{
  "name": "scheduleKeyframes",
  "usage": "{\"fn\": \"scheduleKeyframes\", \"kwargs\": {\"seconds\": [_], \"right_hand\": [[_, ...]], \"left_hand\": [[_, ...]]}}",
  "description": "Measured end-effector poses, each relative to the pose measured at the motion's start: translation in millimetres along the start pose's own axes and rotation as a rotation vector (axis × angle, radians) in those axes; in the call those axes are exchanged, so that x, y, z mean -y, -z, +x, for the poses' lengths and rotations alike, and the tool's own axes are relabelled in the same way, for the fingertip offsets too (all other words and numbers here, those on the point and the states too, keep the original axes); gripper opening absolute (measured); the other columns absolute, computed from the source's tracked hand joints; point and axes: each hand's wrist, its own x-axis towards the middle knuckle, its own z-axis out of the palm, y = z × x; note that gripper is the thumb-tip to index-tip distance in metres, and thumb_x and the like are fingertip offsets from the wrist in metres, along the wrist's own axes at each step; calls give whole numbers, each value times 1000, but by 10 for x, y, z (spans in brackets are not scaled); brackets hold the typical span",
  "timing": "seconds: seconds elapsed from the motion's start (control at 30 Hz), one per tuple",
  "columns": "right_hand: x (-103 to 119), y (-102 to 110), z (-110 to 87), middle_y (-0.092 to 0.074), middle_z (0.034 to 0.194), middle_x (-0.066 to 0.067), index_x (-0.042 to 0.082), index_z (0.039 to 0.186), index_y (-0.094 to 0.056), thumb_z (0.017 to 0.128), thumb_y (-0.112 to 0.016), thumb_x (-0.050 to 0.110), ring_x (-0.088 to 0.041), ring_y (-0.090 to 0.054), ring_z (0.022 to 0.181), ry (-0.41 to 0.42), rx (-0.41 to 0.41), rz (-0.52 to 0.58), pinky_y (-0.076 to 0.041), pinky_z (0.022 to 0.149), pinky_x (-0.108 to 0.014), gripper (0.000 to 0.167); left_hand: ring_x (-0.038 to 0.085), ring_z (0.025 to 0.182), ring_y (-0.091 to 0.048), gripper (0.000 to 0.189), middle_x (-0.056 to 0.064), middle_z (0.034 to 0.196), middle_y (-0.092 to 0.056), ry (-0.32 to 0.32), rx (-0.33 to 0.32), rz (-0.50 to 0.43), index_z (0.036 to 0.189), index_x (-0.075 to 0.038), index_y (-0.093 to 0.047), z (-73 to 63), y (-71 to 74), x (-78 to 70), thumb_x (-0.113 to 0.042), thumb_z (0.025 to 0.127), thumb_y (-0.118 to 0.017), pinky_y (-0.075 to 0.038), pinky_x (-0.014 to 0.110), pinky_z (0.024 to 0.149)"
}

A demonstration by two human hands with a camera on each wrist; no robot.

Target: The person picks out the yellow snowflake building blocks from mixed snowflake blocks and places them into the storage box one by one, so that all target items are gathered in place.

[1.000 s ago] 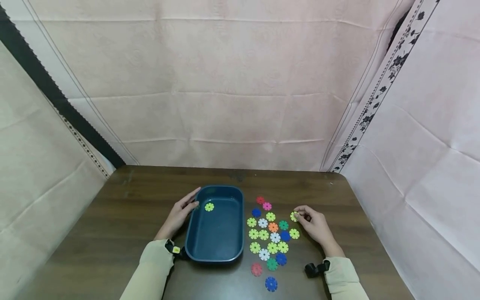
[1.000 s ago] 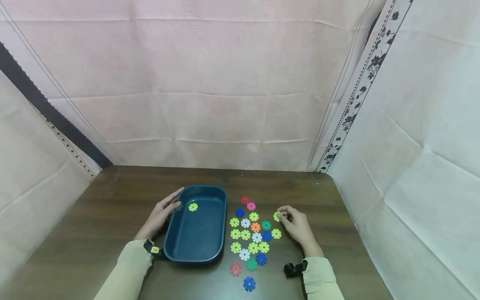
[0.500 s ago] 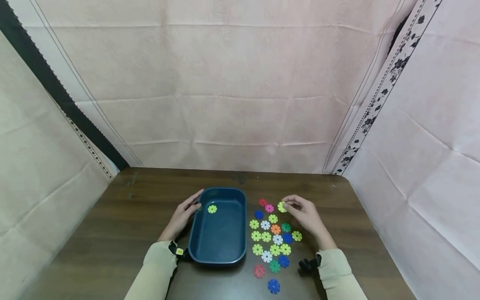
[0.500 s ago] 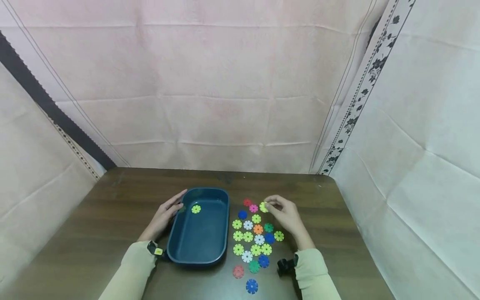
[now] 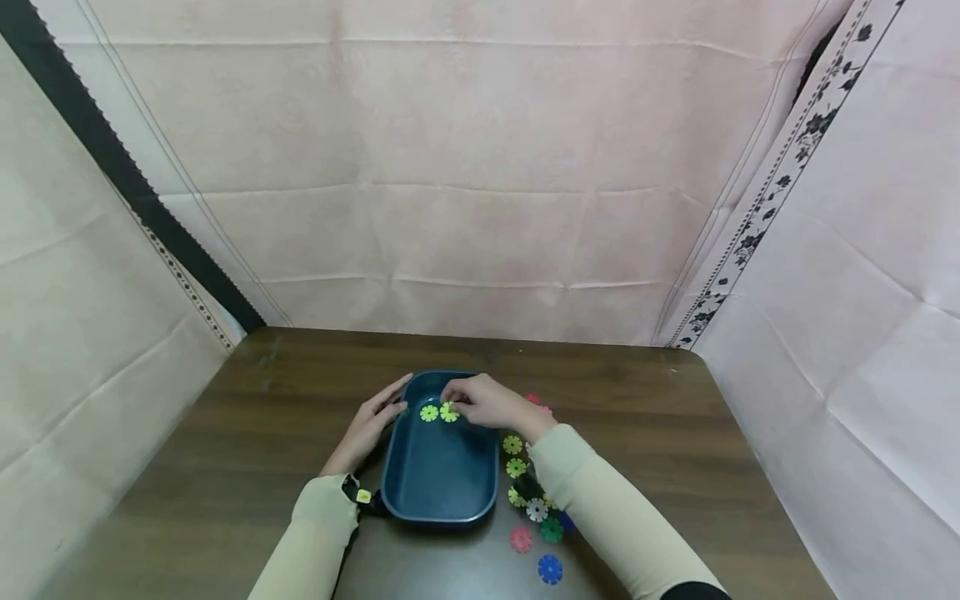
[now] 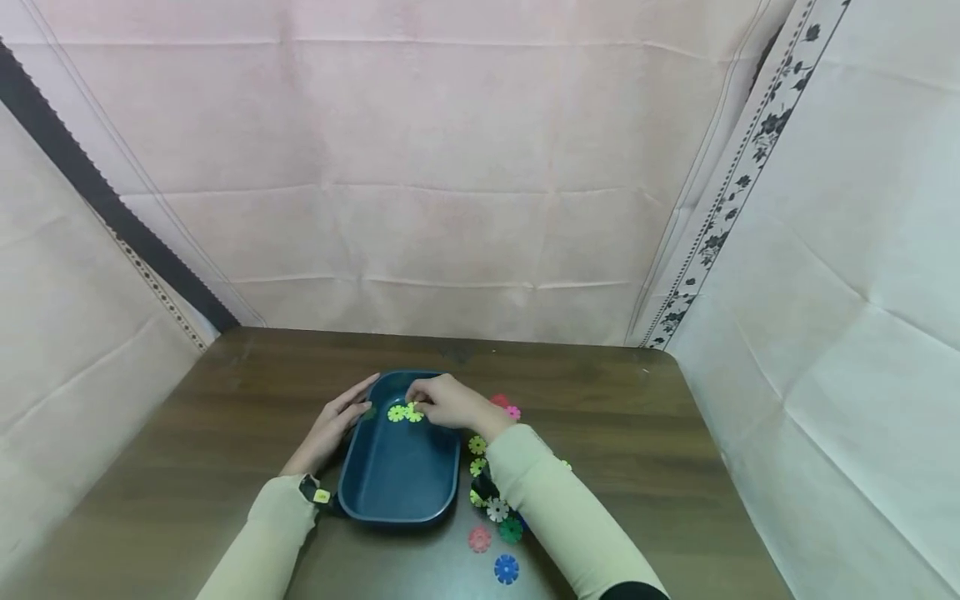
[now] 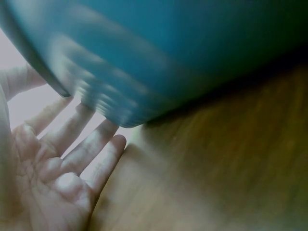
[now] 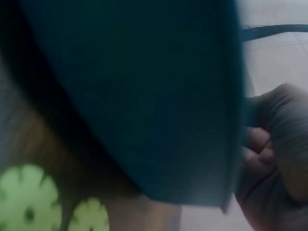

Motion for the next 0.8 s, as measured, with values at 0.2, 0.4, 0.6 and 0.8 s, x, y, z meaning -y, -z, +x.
{"fn": "scheduleKeyframes", "kwargs": {"seconds": [0.2, 0.4, 0.6, 0.8], "right_hand": [[-60, -128, 191, -70, 116, -7, 5, 124, -68, 102, -52, 2, -6, -62, 82, -88, 47, -136, -53, 80, -25, 27], [-47, -163, 264, -70, 118, -8, 5, 127, -68, 101, -55, 3, -10, -64, 89, -135, 53, -220, -54, 85, -29, 29], [-54, -187, 286, -69, 119, -7, 7, 128, -67, 100, -56, 4, -10, -64, 94, -162, 57, -257, -54, 86, -30, 30], [-76, -208, 306, -70, 117, -7, 7, 127, -69, 101, -56, 5, -8, -62, 85, -153, 37, -275, -53, 79, -26, 29]], "left_hand": [[28, 148, -28, 50, 3, 162, -32, 3, 16, -22, 155, -19, -41, 17, -5, 8, -19, 106, -52, -28, 58, 113], [29, 148, -29, 49, 1, 162, -32, -6, 7, -14, 155, -22, -42, 24, 9, -8, -18, 107, -51, -28, 58, 113], [29, 149, -27, 50, 1, 162, -30, -10, 15, -9, 155, -22, -41, 22, 10, -18, -17, 107, -51, -28, 57, 114], [28, 149, -27, 50, 1, 162, -31, -9, 16, -12, 155, -21, -41, 24, 15, -19, -18, 106, -52, -28, 57, 114]]}}
